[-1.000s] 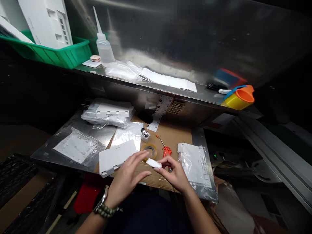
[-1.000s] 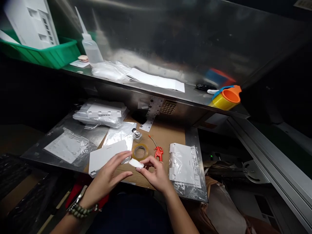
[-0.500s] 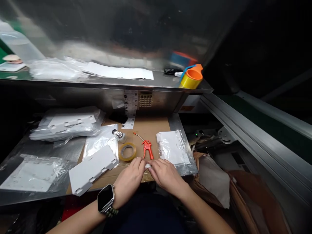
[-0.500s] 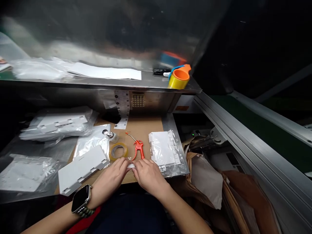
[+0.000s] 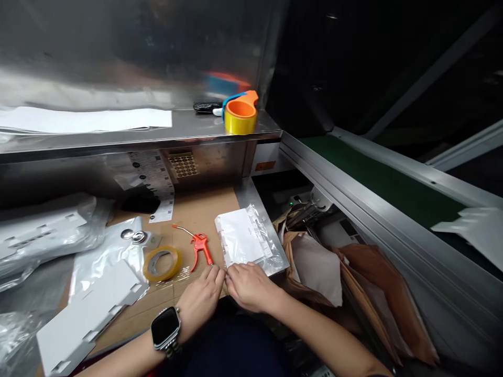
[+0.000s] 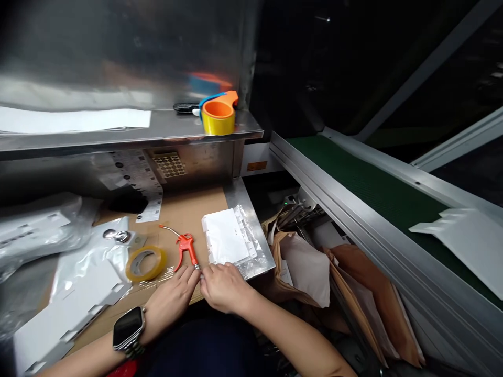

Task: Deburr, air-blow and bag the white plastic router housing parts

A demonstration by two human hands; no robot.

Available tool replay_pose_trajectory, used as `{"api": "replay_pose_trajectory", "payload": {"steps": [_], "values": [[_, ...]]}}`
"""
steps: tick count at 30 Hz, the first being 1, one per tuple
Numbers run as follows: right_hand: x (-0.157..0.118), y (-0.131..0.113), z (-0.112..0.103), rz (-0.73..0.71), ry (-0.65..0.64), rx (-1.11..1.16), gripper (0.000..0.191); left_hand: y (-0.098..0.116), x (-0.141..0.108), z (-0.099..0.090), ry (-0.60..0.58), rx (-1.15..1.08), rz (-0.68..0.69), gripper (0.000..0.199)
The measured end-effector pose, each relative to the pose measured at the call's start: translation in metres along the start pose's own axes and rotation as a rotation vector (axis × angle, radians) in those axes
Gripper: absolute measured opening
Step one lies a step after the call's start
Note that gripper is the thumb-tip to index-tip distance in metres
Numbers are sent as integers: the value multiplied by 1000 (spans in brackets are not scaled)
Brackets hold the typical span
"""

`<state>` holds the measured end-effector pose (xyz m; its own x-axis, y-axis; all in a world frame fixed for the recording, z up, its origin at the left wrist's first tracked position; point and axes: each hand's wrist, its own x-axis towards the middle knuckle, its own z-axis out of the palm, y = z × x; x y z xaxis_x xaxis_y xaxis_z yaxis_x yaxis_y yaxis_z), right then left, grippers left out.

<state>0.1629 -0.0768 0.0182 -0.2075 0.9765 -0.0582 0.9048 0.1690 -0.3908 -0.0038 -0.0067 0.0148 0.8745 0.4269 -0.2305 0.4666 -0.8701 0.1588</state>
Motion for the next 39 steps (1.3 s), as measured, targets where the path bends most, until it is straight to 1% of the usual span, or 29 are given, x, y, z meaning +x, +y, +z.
{"api": "replay_pose_trajectory", "payload": {"steps": [3,5,8,10,14,17,18,20,22,23,24,25,26,27,28,30,32,33,35,37,39], "values": [[-11,12,2,12,2,70,25,7,7,4,-24,18,44,42],[-17,19,4,52,29,132,21,11,11,6,-34,0,74,42],[-25,24,9,145,110,244,13,14,18,7,-9,-60,120,38],[-30,25,11,205,180,328,13,16,22,5,21,-95,147,32],[-38,30,8,258,304,515,19,25,29,-10,87,-127,166,23],[-41,30,-4,248,339,661,22,35,36,-28,159,-206,155,19],[-43,30,-10,245,344,742,23,38,38,-34,178,-260,147,19],[-51,30,-25,231,388,1004,26,40,43,-43,202,-404,103,22],[-66,41,-41,219,527,1312,28,36,46,-48,217,-578,5,26],[-75,52,-49,223,634,1410,29,32,47,-49,222,-669,-56,28],[-84,69,-54,256,747,1431,29,28,47,-51,225,-757,-114,29],[-92,90,-57,314,846,1364,30,25,46,-53,228,-838,-152,30],[-97,115,-57,410,928,1206,31,23,45,-55,230,-906,-169,30],[-98,143,-52,575,921,985,32,22,45,-57,233,-960,-170,29],[-96,172,-44,759,844,733,34,22,44,-60,237,-1001,-165,28],[-81,227,-19,888,714,630,32,25,45,-64,237,-1048,-156,26],[-59,270,15,988,557,564,27,27,46,-66,239,-1066,-176,27],[-47,287,32,1029,465,536,26,27,46,-65,242,-1068,-196,29],[-27,311,64,1102,286,481,31,25,45,-61,245,-1075,-246,32],[-13,325,90,1155,141,426,35,22,44,-57,242,-1100,-292,34],[-3,335,110,1186,42,368,36,18,42,-54,253,-1146,-323,35]]}}
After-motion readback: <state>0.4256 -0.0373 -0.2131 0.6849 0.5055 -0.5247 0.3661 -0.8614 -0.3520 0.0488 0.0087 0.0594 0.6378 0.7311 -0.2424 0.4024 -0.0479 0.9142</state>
